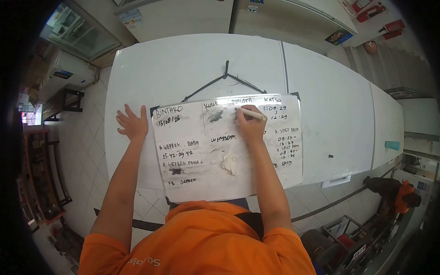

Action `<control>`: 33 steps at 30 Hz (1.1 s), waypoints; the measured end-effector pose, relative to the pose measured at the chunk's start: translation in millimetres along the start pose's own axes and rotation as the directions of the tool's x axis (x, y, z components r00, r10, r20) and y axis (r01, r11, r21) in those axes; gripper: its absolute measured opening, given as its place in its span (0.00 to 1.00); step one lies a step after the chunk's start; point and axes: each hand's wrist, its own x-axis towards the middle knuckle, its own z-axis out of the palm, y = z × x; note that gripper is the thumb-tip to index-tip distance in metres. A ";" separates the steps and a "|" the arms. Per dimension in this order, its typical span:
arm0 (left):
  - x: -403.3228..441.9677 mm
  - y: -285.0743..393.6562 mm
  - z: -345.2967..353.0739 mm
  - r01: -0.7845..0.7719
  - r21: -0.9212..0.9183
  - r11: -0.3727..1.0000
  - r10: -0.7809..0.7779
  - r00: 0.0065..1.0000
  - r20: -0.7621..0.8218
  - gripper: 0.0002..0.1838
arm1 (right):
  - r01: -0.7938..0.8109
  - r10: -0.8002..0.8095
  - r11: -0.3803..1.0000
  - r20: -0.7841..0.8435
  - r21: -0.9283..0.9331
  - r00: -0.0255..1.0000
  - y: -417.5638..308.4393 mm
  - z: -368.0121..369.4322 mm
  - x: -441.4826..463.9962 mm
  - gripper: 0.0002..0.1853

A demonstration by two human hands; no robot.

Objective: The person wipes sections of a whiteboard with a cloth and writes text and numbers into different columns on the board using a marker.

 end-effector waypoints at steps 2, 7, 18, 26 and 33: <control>-0.6 0.6 -1.1 0.004 0.000 1.000 -0.004 1.000 0.007 0.50 | 0.012 -0.012 0.999 0.004 -0.037 1.000 2.2 -1.4 -0.9 0.09; 0.4 0.5 0.6 0.005 0.000 1.000 -0.005 1.000 0.000 0.50 | -0.001 0.001 1.000 -0.007 -0.013 1.000 -1.0 -1.3 0.2 0.09; 1.5 -0.6 4.7 0.004 0.012 1.000 -0.004 1.000 -0.015 0.50 | 0.018 -0.020 0.995 -0.023 -0.103 1.000 6.7 -1.9 0.7 0.09; 0.6 0.4 1.6 0.001 0.004 1.000 -0.001 1.000 -0.009 0.50 | -0.002 0.000 0.998 -0.029 -0.059 1.000 7.0 -2.2 0.5 0.09; 2.7 -4.1 11.7 -0.010 0.021 1.000 0.011 0.999 -0.048 0.50 | 0.030 -0.032 0.998 -0.040 -0.054 0.999 6.7 -1.5 -1.3 0.09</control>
